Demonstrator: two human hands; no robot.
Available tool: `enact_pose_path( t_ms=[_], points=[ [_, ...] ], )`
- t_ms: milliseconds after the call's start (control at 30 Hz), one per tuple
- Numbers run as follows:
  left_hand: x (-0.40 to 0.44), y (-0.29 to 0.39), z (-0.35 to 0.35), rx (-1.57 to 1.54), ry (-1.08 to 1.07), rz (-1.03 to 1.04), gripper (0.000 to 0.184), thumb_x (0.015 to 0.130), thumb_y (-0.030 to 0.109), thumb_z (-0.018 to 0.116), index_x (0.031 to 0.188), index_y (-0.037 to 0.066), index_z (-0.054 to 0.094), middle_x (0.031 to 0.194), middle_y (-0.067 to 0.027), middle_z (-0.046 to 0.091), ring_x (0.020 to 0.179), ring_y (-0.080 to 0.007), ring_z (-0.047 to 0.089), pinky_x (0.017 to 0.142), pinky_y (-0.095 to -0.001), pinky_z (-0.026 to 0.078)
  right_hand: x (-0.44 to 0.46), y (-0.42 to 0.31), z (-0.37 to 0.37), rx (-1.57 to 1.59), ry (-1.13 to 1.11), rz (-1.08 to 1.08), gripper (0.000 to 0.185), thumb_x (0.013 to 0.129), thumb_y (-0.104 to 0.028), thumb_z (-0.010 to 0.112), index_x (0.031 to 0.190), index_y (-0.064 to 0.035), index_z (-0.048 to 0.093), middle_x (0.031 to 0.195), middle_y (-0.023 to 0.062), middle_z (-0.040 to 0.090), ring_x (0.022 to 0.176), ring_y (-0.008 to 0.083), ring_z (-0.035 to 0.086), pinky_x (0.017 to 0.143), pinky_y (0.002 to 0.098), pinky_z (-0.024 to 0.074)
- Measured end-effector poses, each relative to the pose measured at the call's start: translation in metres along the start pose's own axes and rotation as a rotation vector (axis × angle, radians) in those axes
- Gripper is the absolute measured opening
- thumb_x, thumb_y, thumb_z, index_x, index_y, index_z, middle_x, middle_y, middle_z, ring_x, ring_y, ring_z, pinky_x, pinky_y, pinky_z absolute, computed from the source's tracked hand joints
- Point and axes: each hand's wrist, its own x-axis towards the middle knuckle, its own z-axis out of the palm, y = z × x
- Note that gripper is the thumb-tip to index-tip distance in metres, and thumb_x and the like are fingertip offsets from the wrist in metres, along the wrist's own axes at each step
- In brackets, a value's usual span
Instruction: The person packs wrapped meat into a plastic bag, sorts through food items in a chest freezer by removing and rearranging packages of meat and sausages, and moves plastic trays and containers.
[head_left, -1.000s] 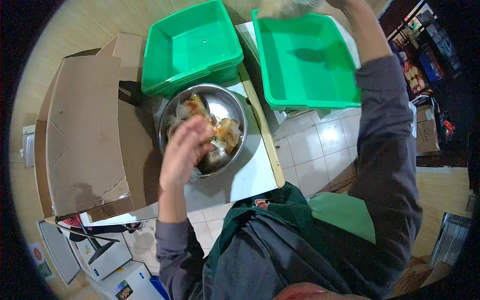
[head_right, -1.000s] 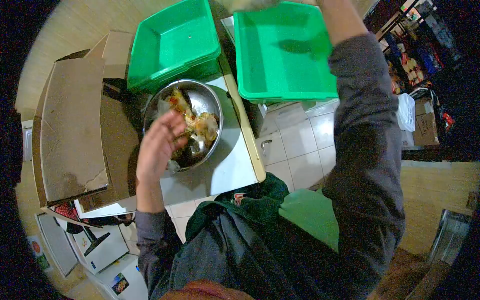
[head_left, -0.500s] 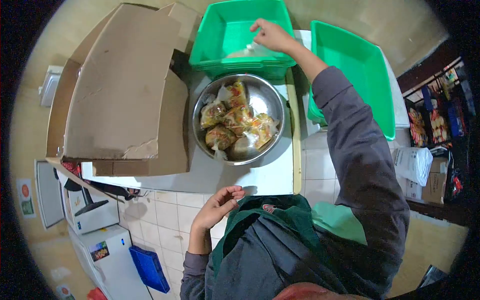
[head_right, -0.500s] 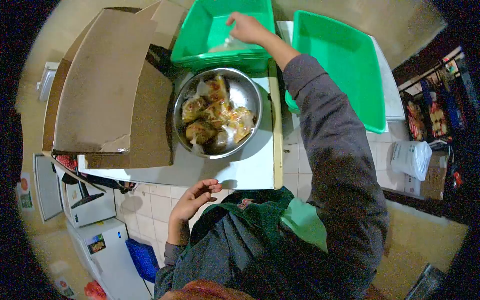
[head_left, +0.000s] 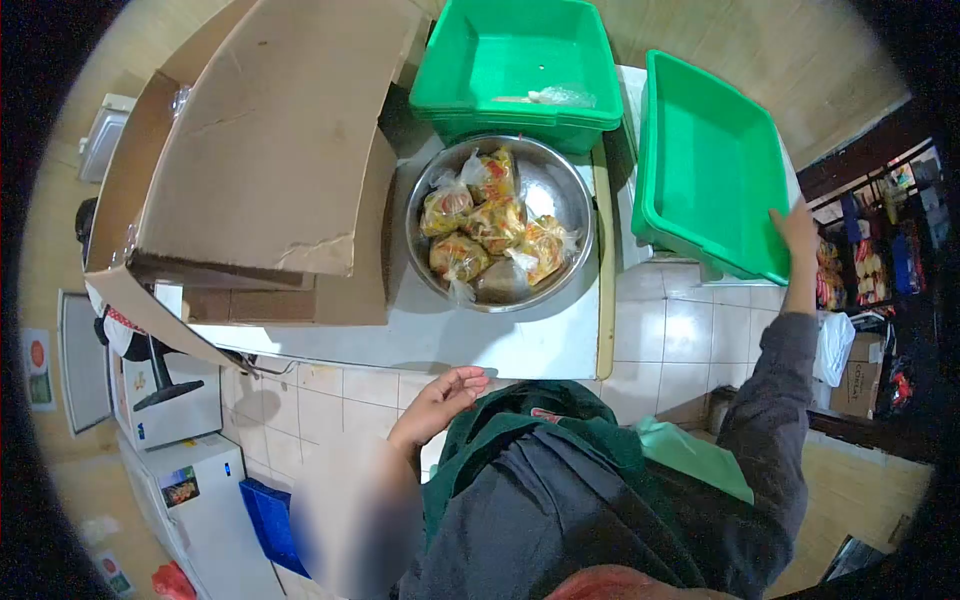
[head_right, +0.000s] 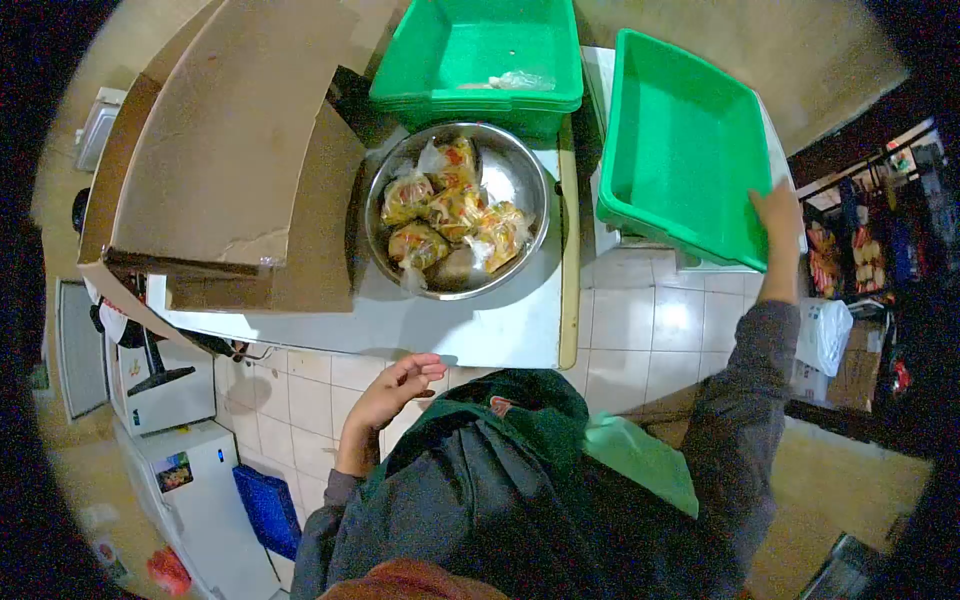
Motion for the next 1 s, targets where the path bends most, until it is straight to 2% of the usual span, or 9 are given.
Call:
enact_pose_path(
  t_ms=[67,167,300,433,467,500,567,833,1000],
  points=[
    [0.002,0.001,0.001,0.016,0.0,-0.023,0.037,0.088,0.014,0.052,0.122,0.002,0.043,0.117,-0.0087,0.052,0.108,-0.0152,0.049,0.086,-0.0284,0.041,0.008,0.057,0.073,0.042,-0.134,0.074,0.063,0.075,-0.038,0.061,0.117,0.0058,0.044,0.103,0.0251,0.057,0.095,0.0341,0.057,0.081,0.0409,0.0444],
    [0.004,0.002,0.005,0.037,-0.009,0.013,0.037,0.088,0.015,0.052,0.121,0.001,0.043,0.118,-0.0093,0.052,0.107,-0.014,0.049,0.085,-0.0265,0.04,-0.028,0.036,0.026,0.698,-0.36,0.11,0.051,0.078,-0.03,0.059,0.111,0.0064,0.05,0.098,0.0228,0.059,0.092,0.0285,0.058,0.079,0.0362,0.0443],
    [-0.006,-0.009,0.005,0.041,-0.007,0.063,0.039,0.088,0.016,0.052,0.122,0.001,0.043,0.118,-0.0098,0.052,0.107,-0.0142,0.049,0.085,-0.0262,0.04,-0.053,0.034,0.005,0.756,-0.11,0.109,0.042,0.08,-0.024,0.058,0.11,0.0051,0.052,0.094,0.0165,0.062,0.088,0.0244,0.057,0.079,0.0336,0.0428],
    [-0.028,-0.039,-0.013,0.017,0.012,0.041,0.041,0.087,0.02,0.054,0.122,0.001,0.043,0.117,-0.01,0.052,0.107,-0.015,0.049,0.085,-0.0272,0.041,-0.076,0.068,-0.046,0.821,0.05,0.045,0.05,0.082,-0.034,0.057,0.115,0.0022,0.051,0.109,0.0195,0.056,0.098,0.0247,0.054,0.084,0.0335,0.0399],
    [-0.033,-0.048,-0.02,0.014,0.006,0.055,0.043,0.087,0.023,0.055,0.122,0.001,0.043,0.117,-0.0098,0.053,0.107,-0.0151,0.049,0.085,-0.028,0.042,-0.061,0.103,-0.031,0.655,0.261,0.072,0.056,0.083,-0.039,0.054,0.119,0.0032,0.048,0.112,0.0194,0.055,0.102,0.026,0.052,0.088,0.0339,0.0372],
    [-0.04,-0.057,-0.028,0.009,0.004,0.072,0.044,0.087,0.025,0.056,0.122,0.002,0.043,0.116,-0.0096,0.053,0.106,-0.0153,0.05,0.084,-0.0287,0.043,-0.073,0.094,-0.078,0.503,0.226,0.011,0.059,0.085,-0.041,0.051,0.121,0.0056,0.045,0.117,0.0192,0.053,0.107,0.0266,0.049,0.092,0.0342,0.0344],
    [-0.054,-0.074,-0.041,0.011,0.029,0.145,0.045,0.087,0.025,0.055,0.122,0.001,0.043,0.115,-0.0096,0.054,0.104,-0.0147,0.051,0.083,-0.028,0.043,-0.092,0.075,-0.14,0.807,0.306,0.034,0.058,0.086,-0.041,0.05,0.123,0.0039,0.045,0.12,0.0198,0.05,0.109,0.027,0.048,0.093,0.0353,0.0346],
    [-0.189,-0.139,-0.116,-0.086,0.227,0.238,0.043,0.086,0.023,0.054,0.121,0.0,0.045,0.111,-0.0076,0.054,0.097,-0.0125,0.051,0.081,-0.0256,0.044,-0.23,-0.148,-0.378,0.924,0.515,-0.282,0.051,0.081,-0.029,0.061,0.111,0.0109,0.049,0.106,0.024,0.053,0.09,0.0314,0.052,0.079,0.0397,0.0441],
    [-0.289,-0.209,-0.164,-0.269,0.434,0.22,0.044,0.087,0.027,0.053,0.123,0.003,0.044,0.115,-0.0081,0.053,0.103,-0.0161,0.051,0.082,-0.0292,0.044,-0.311,-0.3,-0.431,0.974,0.586,-0.669,0.054,0.08,-0.027,0.065,0.117,0.0083,0.047,0.111,0.0219,0.054,0.09,0.0291,0.055,0.078,0.0373,0.046]
  ],
)
